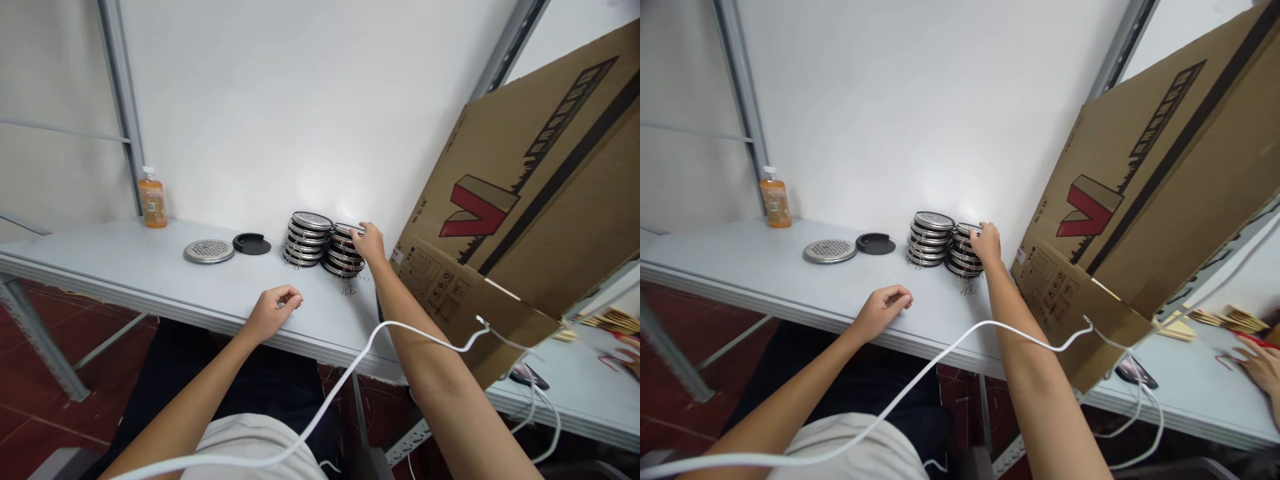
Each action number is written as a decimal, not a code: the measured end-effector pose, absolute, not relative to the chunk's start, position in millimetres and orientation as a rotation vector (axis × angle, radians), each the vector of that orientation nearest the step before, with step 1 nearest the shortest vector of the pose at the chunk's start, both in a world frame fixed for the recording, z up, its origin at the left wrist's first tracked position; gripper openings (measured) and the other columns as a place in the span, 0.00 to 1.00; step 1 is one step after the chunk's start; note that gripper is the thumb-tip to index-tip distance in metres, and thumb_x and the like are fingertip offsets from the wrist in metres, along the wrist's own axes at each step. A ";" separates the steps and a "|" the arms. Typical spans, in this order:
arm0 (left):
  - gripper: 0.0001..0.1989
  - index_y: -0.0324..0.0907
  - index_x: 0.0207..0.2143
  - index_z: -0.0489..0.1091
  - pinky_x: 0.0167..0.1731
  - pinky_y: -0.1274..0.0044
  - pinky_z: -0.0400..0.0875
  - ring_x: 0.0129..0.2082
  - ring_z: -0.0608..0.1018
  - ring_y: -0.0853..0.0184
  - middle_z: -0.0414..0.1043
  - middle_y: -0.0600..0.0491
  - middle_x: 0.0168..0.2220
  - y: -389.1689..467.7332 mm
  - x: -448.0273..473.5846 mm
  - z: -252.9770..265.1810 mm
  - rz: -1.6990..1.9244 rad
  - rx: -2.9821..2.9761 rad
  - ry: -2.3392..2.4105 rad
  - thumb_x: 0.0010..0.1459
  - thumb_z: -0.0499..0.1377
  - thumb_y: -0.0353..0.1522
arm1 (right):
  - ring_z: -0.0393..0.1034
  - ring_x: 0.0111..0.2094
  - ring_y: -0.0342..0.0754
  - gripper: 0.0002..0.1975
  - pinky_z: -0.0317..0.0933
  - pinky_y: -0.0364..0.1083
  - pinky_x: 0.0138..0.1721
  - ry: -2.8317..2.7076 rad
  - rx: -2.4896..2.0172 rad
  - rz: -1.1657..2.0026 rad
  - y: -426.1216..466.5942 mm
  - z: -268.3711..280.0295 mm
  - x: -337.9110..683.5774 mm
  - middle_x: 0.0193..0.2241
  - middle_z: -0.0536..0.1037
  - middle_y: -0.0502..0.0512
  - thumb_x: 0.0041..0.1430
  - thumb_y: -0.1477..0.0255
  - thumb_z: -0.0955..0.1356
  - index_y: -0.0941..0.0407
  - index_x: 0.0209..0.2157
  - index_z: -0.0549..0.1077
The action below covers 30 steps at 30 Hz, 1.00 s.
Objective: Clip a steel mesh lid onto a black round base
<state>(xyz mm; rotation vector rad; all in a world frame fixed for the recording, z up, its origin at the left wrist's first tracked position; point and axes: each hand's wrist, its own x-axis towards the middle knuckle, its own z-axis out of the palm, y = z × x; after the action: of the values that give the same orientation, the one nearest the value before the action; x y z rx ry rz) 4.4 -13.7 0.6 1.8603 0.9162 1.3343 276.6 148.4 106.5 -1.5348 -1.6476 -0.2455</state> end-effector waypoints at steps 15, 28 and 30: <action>0.13 0.41 0.48 0.69 0.32 0.78 0.64 0.28 0.69 0.71 0.68 0.55 0.30 -5.6 0.8 4.7 1.020 1.885 0.781 0.63 0.53 0.35 | 0.74 0.31 0.49 0.14 0.67 0.47 0.39 -1.067 -1.001 -0.018 67.9 65.1 284.6 0.29 0.79 0.58 0.58 0.63 0.66 0.60 0.31 0.75; 0.28 0.31 0.49 0.71 0.56 0.65 0.59 0.55 0.69 0.56 0.70 0.45 0.53 80.2 -148.6 64.0 0.789 2.467 1.619 0.59 0.56 0.47 | 0.64 0.22 0.41 0.12 0.57 0.42 0.27 -2.157 -1.160 0.446 23.2 32.4 231.4 0.21 0.75 0.49 0.62 0.67 0.66 0.58 0.29 0.77; 0.39 0.20 0.53 0.66 0.57 0.60 0.54 0.58 0.65 0.48 0.65 0.40 0.57 96.5 -183.7 66.4 0.600 2.425 1.868 0.63 0.46 0.52 | 0.67 0.24 0.43 0.11 0.60 0.43 0.31 -2.163 -1.171 0.453 18.9 28.2 230.1 0.24 0.77 0.50 0.62 0.68 0.65 0.58 0.32 0.78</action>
<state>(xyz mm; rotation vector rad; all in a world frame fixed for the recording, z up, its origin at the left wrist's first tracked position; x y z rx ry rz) -183.7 96.5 66.4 2.4252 1.8682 0.6003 230.1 18.9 28.2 -1.1707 -2.1626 0.4533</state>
